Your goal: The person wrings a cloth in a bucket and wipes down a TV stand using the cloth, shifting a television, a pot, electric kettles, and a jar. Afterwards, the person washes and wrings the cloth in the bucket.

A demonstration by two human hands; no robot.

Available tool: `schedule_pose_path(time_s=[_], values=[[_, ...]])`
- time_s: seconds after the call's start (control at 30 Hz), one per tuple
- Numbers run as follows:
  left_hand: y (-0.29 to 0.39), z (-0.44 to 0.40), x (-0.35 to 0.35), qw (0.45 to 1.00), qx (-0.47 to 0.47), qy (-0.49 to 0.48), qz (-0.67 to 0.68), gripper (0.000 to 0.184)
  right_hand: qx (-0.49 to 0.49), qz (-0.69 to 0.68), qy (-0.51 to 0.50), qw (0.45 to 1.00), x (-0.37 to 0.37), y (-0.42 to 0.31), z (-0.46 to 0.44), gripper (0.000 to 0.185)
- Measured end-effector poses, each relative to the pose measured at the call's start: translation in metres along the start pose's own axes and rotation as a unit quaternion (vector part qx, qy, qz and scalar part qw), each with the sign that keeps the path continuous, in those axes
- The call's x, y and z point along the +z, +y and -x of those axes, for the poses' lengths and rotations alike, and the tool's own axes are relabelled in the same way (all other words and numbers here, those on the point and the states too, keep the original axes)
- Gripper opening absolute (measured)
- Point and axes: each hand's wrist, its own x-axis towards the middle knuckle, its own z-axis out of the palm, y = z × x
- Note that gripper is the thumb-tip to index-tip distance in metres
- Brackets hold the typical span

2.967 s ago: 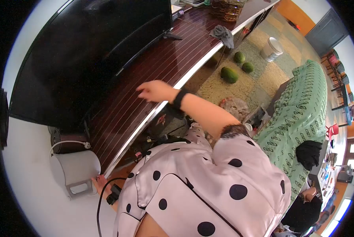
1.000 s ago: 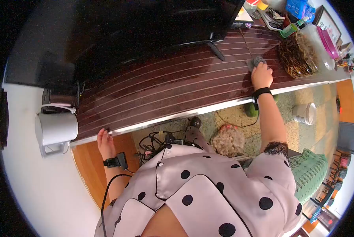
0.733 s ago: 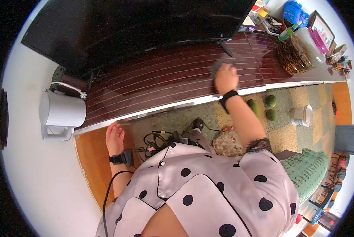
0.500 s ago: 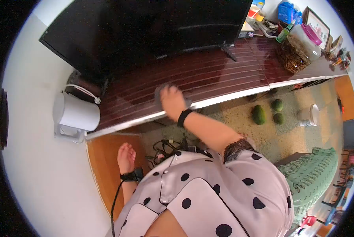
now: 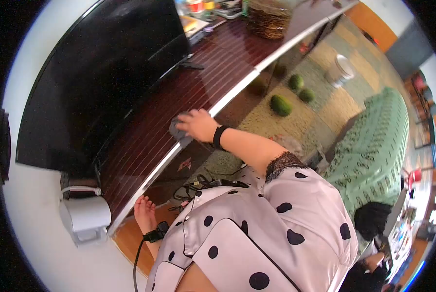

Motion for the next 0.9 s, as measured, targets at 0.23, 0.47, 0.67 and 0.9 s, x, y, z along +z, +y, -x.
schedule_pose_path(time_s=[0.23,0.47,0.67,0.9], values=[[0.017,-0.042,0.118,0.991,-0.011,-0.085,-0.098,0.019,0.274,0.069,0.025,0.959,-0.028,0.173,0.065,0.048],[0.039,-0.086,0.281,0.967,0.022,-0.197,-0.162,0.015,0.308,0.005,-0.013,0.951,-0.054,0.316,0.041,0.046],[0.084,-0.103,0.45,0.937,0.07,-0.278,-0.202,0.02,0.191,-0.196,-0.006,0.962,-0.079,0.399,0.026,0.059],[0.094,-0.139,0.609,0.841,0.127,-0.462,-0.252,0.061,0.515,-0.158,0.334,0.773,-0.147,0.545,0.101,0.041]])
